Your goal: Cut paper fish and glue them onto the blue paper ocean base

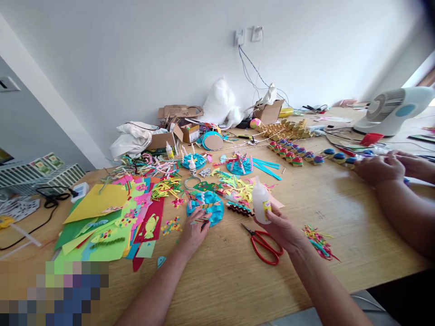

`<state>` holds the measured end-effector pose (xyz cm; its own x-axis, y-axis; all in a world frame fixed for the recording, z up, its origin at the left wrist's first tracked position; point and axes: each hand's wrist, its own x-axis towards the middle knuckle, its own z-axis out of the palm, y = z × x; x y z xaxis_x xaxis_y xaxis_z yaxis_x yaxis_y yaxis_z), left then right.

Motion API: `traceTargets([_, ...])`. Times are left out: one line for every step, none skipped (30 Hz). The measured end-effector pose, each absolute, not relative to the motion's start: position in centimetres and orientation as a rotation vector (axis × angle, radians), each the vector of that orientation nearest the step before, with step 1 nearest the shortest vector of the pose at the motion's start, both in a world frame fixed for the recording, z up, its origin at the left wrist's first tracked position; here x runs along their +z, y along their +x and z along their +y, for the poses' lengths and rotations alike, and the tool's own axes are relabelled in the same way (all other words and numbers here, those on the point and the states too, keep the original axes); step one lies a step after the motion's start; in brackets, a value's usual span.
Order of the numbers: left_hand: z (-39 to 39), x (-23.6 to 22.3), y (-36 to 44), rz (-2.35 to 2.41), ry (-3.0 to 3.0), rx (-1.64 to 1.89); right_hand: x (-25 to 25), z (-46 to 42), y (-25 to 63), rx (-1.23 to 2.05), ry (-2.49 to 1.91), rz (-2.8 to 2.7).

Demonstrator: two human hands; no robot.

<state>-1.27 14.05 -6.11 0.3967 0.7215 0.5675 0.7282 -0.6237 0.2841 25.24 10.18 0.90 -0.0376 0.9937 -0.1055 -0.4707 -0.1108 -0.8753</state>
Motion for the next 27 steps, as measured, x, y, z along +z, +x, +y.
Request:
traceTargets([14.1, -6.1, -1.2, -1.363, -2.616, -1.051, 1.2, 10.5, 25.8, 1.431, -0.936, -0.823])
traceTargets([14.1, -6.1, -1.2, -1.368, -2.614, -1.048, 1.5, 10.8, 26.4, 1.371, -0.963, -0.853])
traceTargets([14.1, -6.2, -1.2, -1.372, -2.613, -1.048, 1.8, 11.2, 27.0, 1.311, -0.994, -0.88])
traceTargets([14.1, -6.2, -1.2, -1.374, -2.612, -1.049, 2.2, 11.5, 27.6, 1.252, -1.025, -0.905])
traceTargets([14.1, -6.3, -1.2, -1.376, -2.612, -1.053, 2.5, 11.9, 28.2, 1.194, -1.054, -0.931])
traceTargets([14.2, -6.3, -1.2, -1.377, -2.613, -1.059, 2.8, 12.2, 28.7, 1.141, -1.079, -0.958])
traceTargets([14.2, -6.4, -1.3, -1.381, -2.614, -1.064, 3.1, 12.5, 29.2, 1.096, -1.097, -0.982])
traceTargets([14.2, -6.4, -1.3, -1.386, -2.615, -1.069, 3.4, 12.8, 29.6, 1.058, -1.11, -0.999])
traceTargets([14.2, -6.5, -1.3, -1.392, -2.616, -1.072, 3.6, 13.0, 29.9, 1.03, -1.116, -1.01])
traceTargets([14.2, -6.5, -1.3, -1.399, -2.615, -1.073, 3.7, 13.3, 30.2, 1.013, -1.12, -1.016])
traceTargets([14.2, -6.5, -1.3, -1.405, -2.614, -1.071, 3.8, 13.5, 30.4, 1.005, -1.123, -1.021])
traceTargets([14.2, -6.5, -1.3, -1.41, -2.613, -1.064, 3.8, 13.7, 30.6, 1.0, -1.127, -1.024])
traceTargets([14.1, -6.4, -1.3, -1.413, -2.612, -1.055, 3.7, 13.9, 30.8, 0.999, -1.131, -1.029])
traceTargets([14.1, -6.4, -1.3, -1.414, -2.612, -1.042, 3.5, 14.1, 30.9, 0.999, -1.139, -1.034])
traceTargets([14.1, -6.3, -1.2, -1.415, -2.612, -1.026, 3.3, 14.3, 31.1, 0.997, -1.15, -1.034])
traceTargets([14.0, -6.2, -1.2, -1.415, -2.613, -1.013, 3.0, 14.5, 31.3, 0.991, -1.164, -1.032])
traceTargets([14.0, -6.0, -1.2, -1.412, -2.614, -1.002, 2.7, 14.7, 31.5, 0.984, -1.181, -1.027])
traceTargets([13.9, -5.9, -1.2, -1.41, -2.615, -0.996, 2.3, 14.8, 31.7, 0.98, -1.203, -1.02])
traceTargets([13.9, -5.8, -1.2, -1.408, -2.617, -0.993, 2.0, 14.9, 31.8, 0.979, -1.231, -1.014])
traceTargets([13.8, -5.7, -1.2, -1.407, -2.619, -0.996, 1.6, 14.9, 32.0, 0.98, -1.26, -1.014])
traceTargets([13.8, -5.7, -1.2, -1.409, -2.621, -1.002, 1.2, 15.0, 32.1, 0.981, -1.288, -1.018])
traceTargets([13.8, -5.7, -1.2, -1.412, -2.623, -1.01, 0.9, 15.0, 32.1, 0.982, -1.313, -1.025])
traceTargets([13.8, -5.7, -1.2, -1.416, -2.625, -1.02, 0.5, 15.0, 32.2, 0.982, -1.333, -1.031])
traceTargets([13.8, -5.7, -1.2, -1.419, -2.627, -1.03, 0.2, 14.9, 32.2, 0.982, -1.348, -1.034])
traceTargets([13.8, -5.7, -1.2, -1.417, -2.627, -1.039, -0.1, 14.9, 32.3, 0.978, -1.362, -1.032])
traceTargets([13.8, -5.7, -1.1, -1.411, -2.628, -1.043, -0.3, 14.9, 32.3, 0.971, -1.375, -1.025])
traceTargets([13.8, -5.8, -1.1, -1.407, -2.628, -1.042, -0.5, 14.9, 32.3, 0.961, -1.389, -1.02])
